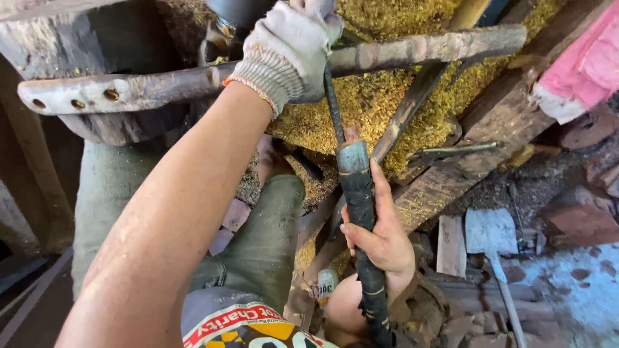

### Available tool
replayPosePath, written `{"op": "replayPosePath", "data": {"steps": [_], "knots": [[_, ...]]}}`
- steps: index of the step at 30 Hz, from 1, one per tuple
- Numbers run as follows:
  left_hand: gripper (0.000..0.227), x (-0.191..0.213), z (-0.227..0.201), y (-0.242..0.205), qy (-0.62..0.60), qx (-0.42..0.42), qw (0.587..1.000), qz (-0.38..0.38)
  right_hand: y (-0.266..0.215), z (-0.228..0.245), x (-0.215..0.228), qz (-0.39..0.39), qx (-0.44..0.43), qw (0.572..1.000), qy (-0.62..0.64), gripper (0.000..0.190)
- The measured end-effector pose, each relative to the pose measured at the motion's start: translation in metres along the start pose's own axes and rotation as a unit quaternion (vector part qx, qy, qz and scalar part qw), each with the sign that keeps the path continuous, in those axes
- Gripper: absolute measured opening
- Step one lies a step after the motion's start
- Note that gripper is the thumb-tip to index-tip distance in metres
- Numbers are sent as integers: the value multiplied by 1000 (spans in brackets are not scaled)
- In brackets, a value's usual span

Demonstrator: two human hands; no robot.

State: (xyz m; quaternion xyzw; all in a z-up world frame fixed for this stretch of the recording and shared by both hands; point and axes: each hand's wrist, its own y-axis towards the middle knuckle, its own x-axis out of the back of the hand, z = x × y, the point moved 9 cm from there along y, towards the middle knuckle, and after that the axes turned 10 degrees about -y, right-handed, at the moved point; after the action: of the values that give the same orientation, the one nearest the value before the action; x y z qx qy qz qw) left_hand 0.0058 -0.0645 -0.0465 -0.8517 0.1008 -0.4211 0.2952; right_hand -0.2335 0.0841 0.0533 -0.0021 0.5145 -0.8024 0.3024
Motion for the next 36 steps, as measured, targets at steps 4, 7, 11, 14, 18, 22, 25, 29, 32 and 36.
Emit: {"op": "replayPosePath", "data": {"steps": [4,7,11,14,18,22,25,29,32,36], "knots": [[43,-4,-3,0,19,-34,999,-7,1,-4,6,-10,0,1000,-13,111],[55,7,-17,-10,70,-17,993,93,2,0,4,0,-4,1000,-4,111],[75,0,-6,-1,72,-30,997,24,5,2,5,12,7,1000,-16,109],[49,14,-13,-3,2,-40,999,-32,6,5,10,12,32,998,-52,111],[59,4,-14,-9,66,12,992,105,5,5,11,18,24,999,-43,109],[52,2,-3,-3,49,8,999,16,4,7,12,19,8,997,-75,110],[57,1,-14,-4,95,-48,994,41,5,7,14,17,19,998,-53,109],[43,5,0,-5,-14,-4,999,-34,4,11,15,24,17,997,-75,109],[45,5,-7,-6,25,-41,999,-14,5,6,19,14,-16,998,-67,112],[48,-5,-2,0,44,-25,999,7,6,10,24,19,-8,992,-122,112]]}}
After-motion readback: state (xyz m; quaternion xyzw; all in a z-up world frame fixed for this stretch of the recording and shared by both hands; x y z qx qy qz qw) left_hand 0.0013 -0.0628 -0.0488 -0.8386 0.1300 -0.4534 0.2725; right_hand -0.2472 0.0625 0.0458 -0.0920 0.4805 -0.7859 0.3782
